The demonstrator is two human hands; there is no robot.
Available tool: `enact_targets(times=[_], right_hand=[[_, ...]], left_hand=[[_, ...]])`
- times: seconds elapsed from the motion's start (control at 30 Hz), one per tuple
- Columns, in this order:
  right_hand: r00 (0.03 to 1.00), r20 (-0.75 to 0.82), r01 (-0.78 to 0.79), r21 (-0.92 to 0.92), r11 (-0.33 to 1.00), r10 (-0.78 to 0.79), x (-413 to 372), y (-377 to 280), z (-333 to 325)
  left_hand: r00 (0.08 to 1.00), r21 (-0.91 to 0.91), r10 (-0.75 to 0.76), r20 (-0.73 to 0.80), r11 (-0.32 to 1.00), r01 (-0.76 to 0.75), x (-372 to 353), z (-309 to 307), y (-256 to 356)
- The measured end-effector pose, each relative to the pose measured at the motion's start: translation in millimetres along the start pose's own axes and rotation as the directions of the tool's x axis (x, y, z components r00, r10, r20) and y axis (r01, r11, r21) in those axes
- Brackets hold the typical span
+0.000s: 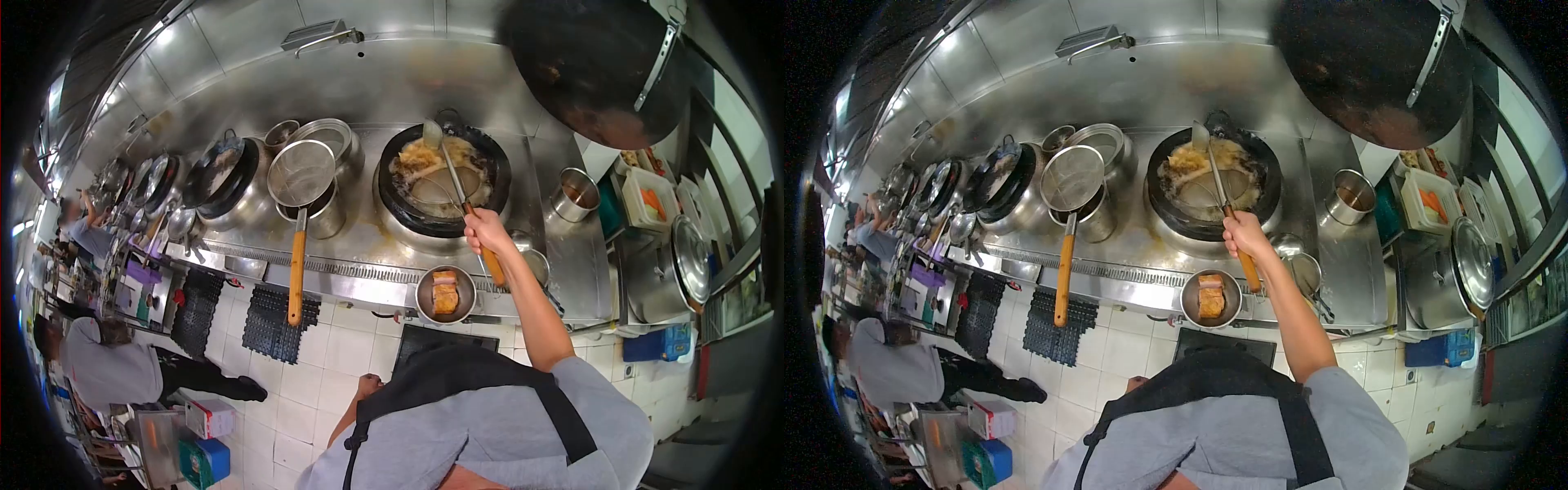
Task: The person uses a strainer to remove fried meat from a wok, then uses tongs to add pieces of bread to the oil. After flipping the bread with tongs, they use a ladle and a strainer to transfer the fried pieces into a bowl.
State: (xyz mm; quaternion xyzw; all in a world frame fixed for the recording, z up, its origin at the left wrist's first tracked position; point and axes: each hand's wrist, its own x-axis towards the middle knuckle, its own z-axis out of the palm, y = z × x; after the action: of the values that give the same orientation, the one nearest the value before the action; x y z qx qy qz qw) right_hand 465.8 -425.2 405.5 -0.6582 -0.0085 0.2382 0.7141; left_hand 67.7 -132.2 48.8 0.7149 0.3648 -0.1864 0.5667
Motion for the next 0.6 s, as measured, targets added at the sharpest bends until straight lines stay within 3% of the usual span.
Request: enact_targets(times=[0.1,0.2,0.33,0.47,0.53,0.6], right_hand=[[0.999,0.027,0.029,-0.117,0.993,-0.026,11.3,5.9,-6.5],[0.999,0.035,0.045,-0.539,0.841,-0.031,18.6,16.7,-16.2],[0.999,-0.025,0.024,-0.59,0.807,-0.048,-12.9,14.0,-46.4],[1.0,-0.023,0.0,-0.36,0.933,-0.009,-49.9,1.3,-69.5],[1.0,-0.029,0.001,-0.21,0.978,-0.008,-61.8,-2.7,-78.9],[0.993,-0.106,0.021,-0.275,0.961,-0.052,-65.0,-6.4,-78.9]], left_hand=[[1.0,0.075,0.005,-0.018,0.997,-0.004,12.6,6.7,-45.8],[1.0,0.037,-0.013,-0.003,0.999,0.013,36.9,11.5,-87.5],[0.995,-0.057,0.079,-0.06,0.995,-0.082,32.9,4.5,-88.9],[0.996,-0.159,0.018,-0.088,0.987,-0.032,25.6,3.1,-96.9],[0.995,-0.029,0.001,-0.1,1.0,-0.004,22.2,0.0,-102.4],[0.995,0.066,-0.007,-0.101,0.998,0.014,20.3,-3.5,-107.8]])
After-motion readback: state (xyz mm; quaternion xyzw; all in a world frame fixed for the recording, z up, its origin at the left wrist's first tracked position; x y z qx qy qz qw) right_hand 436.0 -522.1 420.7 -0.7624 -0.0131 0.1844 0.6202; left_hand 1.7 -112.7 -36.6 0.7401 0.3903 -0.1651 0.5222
